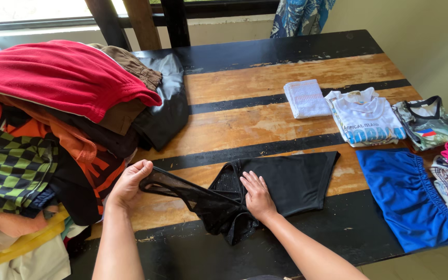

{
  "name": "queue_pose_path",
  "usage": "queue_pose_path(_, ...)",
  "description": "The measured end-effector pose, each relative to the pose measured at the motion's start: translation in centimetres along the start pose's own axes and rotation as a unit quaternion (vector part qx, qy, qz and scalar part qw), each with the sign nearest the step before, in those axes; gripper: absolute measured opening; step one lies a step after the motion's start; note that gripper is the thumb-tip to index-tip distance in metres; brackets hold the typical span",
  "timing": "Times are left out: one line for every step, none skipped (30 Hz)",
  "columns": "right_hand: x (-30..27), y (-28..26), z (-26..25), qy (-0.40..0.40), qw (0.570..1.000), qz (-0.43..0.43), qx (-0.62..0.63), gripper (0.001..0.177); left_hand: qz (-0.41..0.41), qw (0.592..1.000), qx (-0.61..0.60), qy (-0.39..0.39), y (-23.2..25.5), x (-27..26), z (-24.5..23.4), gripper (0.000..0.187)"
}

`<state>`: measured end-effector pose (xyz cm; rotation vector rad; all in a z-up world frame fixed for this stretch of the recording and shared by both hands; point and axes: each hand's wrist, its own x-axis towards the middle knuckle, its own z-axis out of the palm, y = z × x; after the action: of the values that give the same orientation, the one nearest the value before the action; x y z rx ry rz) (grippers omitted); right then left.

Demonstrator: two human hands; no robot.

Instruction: The person folds several items of clothing including shorts and a top on a wooden table, then places each folded item onto a stack.

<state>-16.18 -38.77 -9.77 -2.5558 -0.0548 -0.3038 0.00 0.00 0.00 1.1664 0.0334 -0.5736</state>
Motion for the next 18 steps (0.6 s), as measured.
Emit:
queue_pose_path(0.0,-0.1,-0.1,-0.001,1.000,0.001,0.000,0.054,-0.001,1.000,-0.001,0.000,0.1,0.2,0.2,0.026)
queue_pose_path(0.0,-0.3,-0.3,-0.001,1.000,0.000,0.001,0.054,0.033,0.996,0.084,0.025,0.2,0.3,0.4,0.021)
queue_pose_path(0.1,-0.4,-0.4,0.000,1.000,-0.001,0.002,0.053,0.067,0.982,0.168,0.049,0.2,0.5,0.4,0.018)
queue_pose_path(0.1,-0.5,-0.5,-0.001,1.000,0.000,0.002,0.053,0.066,0.983,0.167,0.048,0.0,0.7,0.4,0.018)
queue_pose_path(0.1,-0.5,-0.6,-0.001,1.000,-0.001,0.000,0.053,0.027,0.954,0.275,0.115,-0.2,0.9,0.2,0.023)
queue_pose_path(0.1,-0.6,-0.6,-0.001,1.000,-0.002,-0.002,0.053,-0.013,0.908,0.378,0.179,-0.6,1.1,0.1,0.030)
queue_pose_path(0.1,-0.7,-0.7,-0.002,1.000,-0.001,-0.002,0.053,-0.015,0.908,0.378,0.178,-1.2,1.4,0.1,0.030)
queue_pose_path(0.1,-0.8,-0.8,0.000,1.000,-0.003,-0.004,0.053,-0.022,0.875,0.435,0.212,-2.0,1.6,0.2,0.027)
queue_pose_path(0.1,-0.8,-0.8,0.002,1.000,-0.006,-0.006,0.053,-0.028,0.837,0.489,0.245,-2.7,1.8,0.3,0.025)
queue_pose_path(0.2,-0.9,-0.8,0.002,1.000,-0.005,-0.006,0.053,-0.029,0.836,0.490,0.244,-3.3,1.9,0.3,0.025)
queue_pose_path(0.1,-0.9,-0.8,0.001,1.000,-0.006,-0.007,0.054,0.041,0.824,0.487,0.286,-4.1,1.8,0.3,0.027)
queue_pose_path(0.0,-0.9,-0.9,0.001,1.000,-0.007,-0.008,0.054,0.112,0.806,0.482,0.327,-4.9,1.8,0.3,0.034)
queue_pose_path(0.1,-1.0,-0.9,0.002,1.000,-0.007,-0.008,0.054,0.112,0.806,0.482,0.326,-5.5,1.9,0.5,0.034)
queue_pose_path(0.1,-1.0,-0.9,0.001,1.000,-0.006,-0.013,0.054,0.165,0.744,0.526,0.378,-6.2,1.9,0.7,0.045)
queue_pose_path(0.2,-1.0,-0.9,0.000,1.000,-0.006,-0.018,0.054,0.216,0.673,0.565,0.425,-6.7,1.8,0.8,0.057)
queue_pose_path(0.2,-1.1,-0.8,0.000,1.000,-0.006,-0.017,0.054,0.216,0.673,0.565,0.425,-7.1,1.8,1.0,0.057)
queue_pose_path(0.2,-1.1,-0.8,0.002,1.000,-0.008,-0.019,0.054,0.195,0.637,0.579,0.471,-7.4,1.8,1.5,0.048)
queue_pose_path(0.1,-1.1,-0.8,0.004,1.000,-0.010,-0.020,0.054,0.173,0.597,0.590,0.514,-7.4,1.7,1.9,0.041)
